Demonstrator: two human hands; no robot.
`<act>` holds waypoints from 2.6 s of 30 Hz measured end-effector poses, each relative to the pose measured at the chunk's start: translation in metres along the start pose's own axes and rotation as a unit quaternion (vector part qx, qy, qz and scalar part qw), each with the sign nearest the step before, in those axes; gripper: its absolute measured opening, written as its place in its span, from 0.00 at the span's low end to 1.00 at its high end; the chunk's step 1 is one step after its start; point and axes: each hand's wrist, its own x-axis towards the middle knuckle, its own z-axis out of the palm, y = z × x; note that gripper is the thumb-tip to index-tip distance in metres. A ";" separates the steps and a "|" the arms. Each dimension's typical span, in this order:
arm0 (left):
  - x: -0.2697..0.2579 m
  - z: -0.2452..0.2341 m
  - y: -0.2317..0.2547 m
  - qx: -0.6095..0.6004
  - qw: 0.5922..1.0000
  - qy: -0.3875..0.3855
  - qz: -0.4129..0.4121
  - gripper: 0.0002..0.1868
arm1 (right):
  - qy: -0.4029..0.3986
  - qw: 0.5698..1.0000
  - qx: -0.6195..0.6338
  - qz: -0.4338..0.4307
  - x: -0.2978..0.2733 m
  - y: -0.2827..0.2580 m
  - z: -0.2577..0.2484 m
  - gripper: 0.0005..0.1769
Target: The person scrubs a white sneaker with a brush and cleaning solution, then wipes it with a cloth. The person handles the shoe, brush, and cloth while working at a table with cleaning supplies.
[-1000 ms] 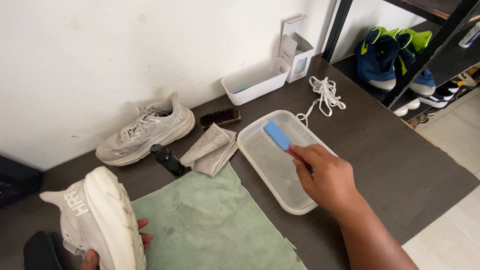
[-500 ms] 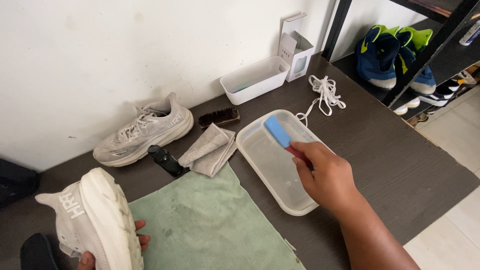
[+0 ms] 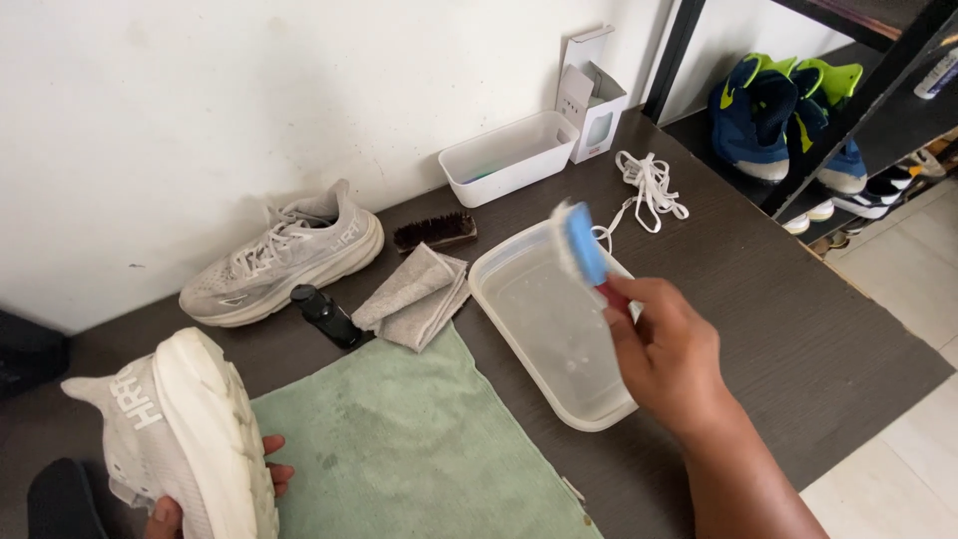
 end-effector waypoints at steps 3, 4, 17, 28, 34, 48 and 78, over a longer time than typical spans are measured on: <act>-0.006 0.020 -0.002 0.007 0.996 0.075 0.039 0.61 | -0.081 0.992 -0.073 0.060 0.001 0.005 0.006 0.19; -0.007 0.025 0.000 0.036 0.990 0.131 0.033 0.61 | -0.118 0.985 -0.114 0.062 0.002 0.008 0.010 0.21; -0.004 0.059 0.009 0.067 0.963 0.261 -0.007 0.60 | -0.105 0.985 -0.108 0.079 0.000 0.008 0.008 0.19; -0.001 0.089 0.020 0.069 0.955 0.288 -0.001 0.55 | 0.021 1.000 -0.015 -0.006 -0.006 -0.002 0.003 0.15; -0.005 0.070 0.016 0.062 0.967 0.248 -0.001 0.57 | 0.061 0.997 -0.017 -0.046 -0.004 0.008 0.008 0.12; 0.001 0.081 0.019 0.072 0.956 0.284 -0.008 0.59 | 0.000 0.998 -0.070 -0.004 0.000 0.010 0.007 0.16; 0.009 0.127 0.027 0.012 0.932 0.362 -0.022 0.53 | -0.033 0.990 -0.122 0.063 -0.007 0.004 0.010 0.18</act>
